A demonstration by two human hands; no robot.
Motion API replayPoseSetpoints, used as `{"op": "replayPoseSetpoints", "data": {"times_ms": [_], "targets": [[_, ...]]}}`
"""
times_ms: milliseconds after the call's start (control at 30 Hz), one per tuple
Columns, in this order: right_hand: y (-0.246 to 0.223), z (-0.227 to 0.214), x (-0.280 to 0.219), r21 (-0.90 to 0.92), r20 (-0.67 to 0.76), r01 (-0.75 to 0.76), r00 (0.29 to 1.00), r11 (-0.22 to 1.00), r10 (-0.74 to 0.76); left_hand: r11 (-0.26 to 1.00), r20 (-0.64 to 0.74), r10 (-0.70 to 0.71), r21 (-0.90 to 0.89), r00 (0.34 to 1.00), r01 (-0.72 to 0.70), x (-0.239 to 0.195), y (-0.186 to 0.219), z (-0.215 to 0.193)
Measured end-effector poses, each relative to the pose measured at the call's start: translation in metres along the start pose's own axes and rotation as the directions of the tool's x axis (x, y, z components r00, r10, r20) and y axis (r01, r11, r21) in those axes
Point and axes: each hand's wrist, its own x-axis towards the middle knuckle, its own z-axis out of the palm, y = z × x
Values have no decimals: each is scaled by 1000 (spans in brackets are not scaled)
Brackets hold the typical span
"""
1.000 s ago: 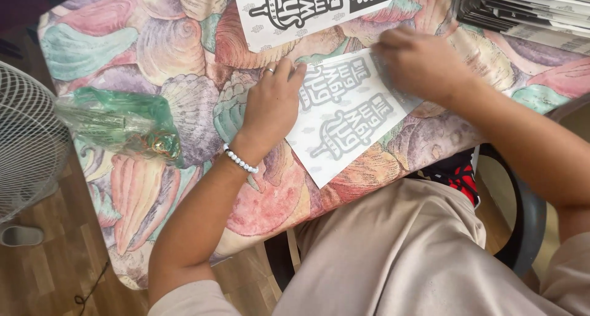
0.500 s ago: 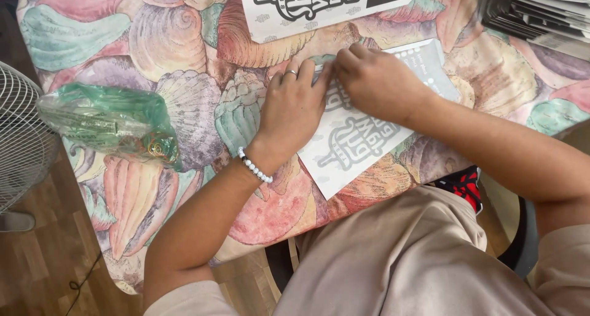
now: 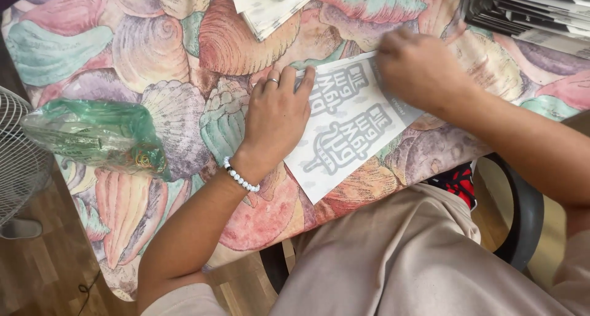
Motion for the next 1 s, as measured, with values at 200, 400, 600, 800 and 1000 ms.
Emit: {"op": "replayPoseSetpoints", "data": {"times_ms": [200, 400, 600, 800, 1000], "targets": [[-44, 3, 49, -42, -79, 256, 963, 966, -259, 997, -41, -21, -69, 999, 18, -3, 0, 6], [11, -18, -8, 12, 112, -54, 992, 998, 53, 997, 5, -5, -72, 1000, 5, 2, -3, -1], [28, 23, -27, -215, -103, -79, 993, 973, 58, 917, 187, 65, -399, 980, 15, 61, 0, -5], [32, 7, -38, 181, -317, -89, 937, 979, 144, 825, 368, 124, -554, 921, 110, 108, 11, 17], [15, -1, -88, 937, -116, -139, 744, 322, 658, 703, 262, 51, -695, 964, 151, 84, 15, 5]]}}
